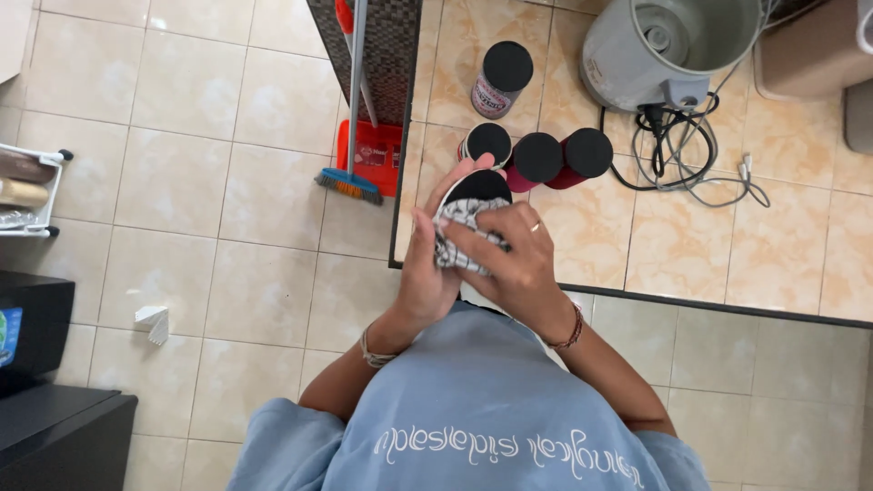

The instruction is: Cleaning a rice cooker pot, several small jars, and coasters using a cloth.

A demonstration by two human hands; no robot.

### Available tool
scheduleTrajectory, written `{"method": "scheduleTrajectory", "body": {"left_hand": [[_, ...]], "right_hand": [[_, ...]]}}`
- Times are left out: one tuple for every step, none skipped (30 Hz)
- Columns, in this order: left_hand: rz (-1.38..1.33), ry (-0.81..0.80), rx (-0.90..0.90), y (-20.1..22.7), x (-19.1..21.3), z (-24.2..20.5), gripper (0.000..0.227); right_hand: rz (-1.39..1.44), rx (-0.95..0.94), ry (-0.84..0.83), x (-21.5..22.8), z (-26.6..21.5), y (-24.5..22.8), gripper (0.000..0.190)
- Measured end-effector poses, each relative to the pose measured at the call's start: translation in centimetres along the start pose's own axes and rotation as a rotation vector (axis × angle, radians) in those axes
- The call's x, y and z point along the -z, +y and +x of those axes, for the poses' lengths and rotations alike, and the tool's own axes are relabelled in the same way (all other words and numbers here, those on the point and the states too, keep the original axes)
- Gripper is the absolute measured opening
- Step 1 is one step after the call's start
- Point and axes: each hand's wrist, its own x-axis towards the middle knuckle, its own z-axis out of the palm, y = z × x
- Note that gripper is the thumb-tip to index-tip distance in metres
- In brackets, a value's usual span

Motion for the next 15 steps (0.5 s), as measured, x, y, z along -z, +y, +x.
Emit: {"method": "scheduleTrajectory", "body": {"left_hand": [[0.022, 0.013, 0.020, -0.1, 0.0, 0.0, 0.069], [0.044, 0.025, 0.040, -0.1, 0.0, 0.1, 0.071], [0.043, 0.028, 0.043, -0.6, 0.0, -0.1, 0.071], [0.066, 0.069, 0.052, -1.0, 0.1, -0.3, 0.071], [0.089, 0.108, 0.054, -1.4, 0.1, -0.3, 0.072], [0.090, 0.110, 0.051, -1.0, 0.3, 0.1, 0.072], [0.039, 0.161, 0.048, -0.7, 0.4, 0.5, 0.072], [-0.011, 0.212, 0.045, -0.3, 0.6, 0.9, 0.073], [-0.011, 0.214, 0.051, -0.2, 0.8, 1.0, 0.073], [-0.044, 0.182, 0.036, 0.0, 1.1, 1.1, 0.073], [-0.078, 0.155, 0.021, 0.1, 1.3, 0.9, 0.074], [-0.078, 0.161, 0.027, 0.3, 1.0, 0.8, 0.074], [-0.043, 0.108, 0.028, 0.5, 0.6, 0.9, 0.074], [-0.008, 0.056, 0.029, 0.8, 0.3, 1.0, 0.075], [-0.011, 0.051, 0.033, 0.4, 0.2, 1.1, 0.075]], "right_hand": [[-0.078, -0.011, 0.036, -0.1, 0.3, 0.3, 0.048], [-0.157, -0.021, 0.072, -0.3, 0.7, 0.5, 0.048], [-0.155, -0.025, 0.070, -0.4, 0.6, 0.3, 0.048], [-0.159, -0.096, 0.112, -0.6, 0.6, 0.1, 0.049], [-0.163, -0.160, 0.155, -0.8, 0.7, 0.1, 0.050], [-0.161, -0.157, 0.153, -1.0, 0.3, -0.4, 0.050], [-0.138, -0.096, 0.110, -1.1, -0.1, -0.9, 0.049], [-0.114, -0.034, 0.067, -1.2, -0.6, -1.5, 0.050], [-0.113, -0.040, 0.068, -1.2, -0.8, -1.1, 0.050], [-0.109, 0.011, 0.043, -1.1, -1.1, -0.7, 0.050], [-0.103, 0.061, 0.014, -1.0, -1.5, -0.5, 0.051], [-0.100, 0.053, 0.011, -0.8, -1.2, -0.1, 0.051], [-0.145, -0.007, 0.059, -0.4, -0.9, 0.4, 0.049], [-0.189, -0.068, 0.108, -0.1, -0.5, 0.9, 0.047], [-0.195, -0.070, 0.110, 0.0, -0.3, 1.0, 0.047]]}}
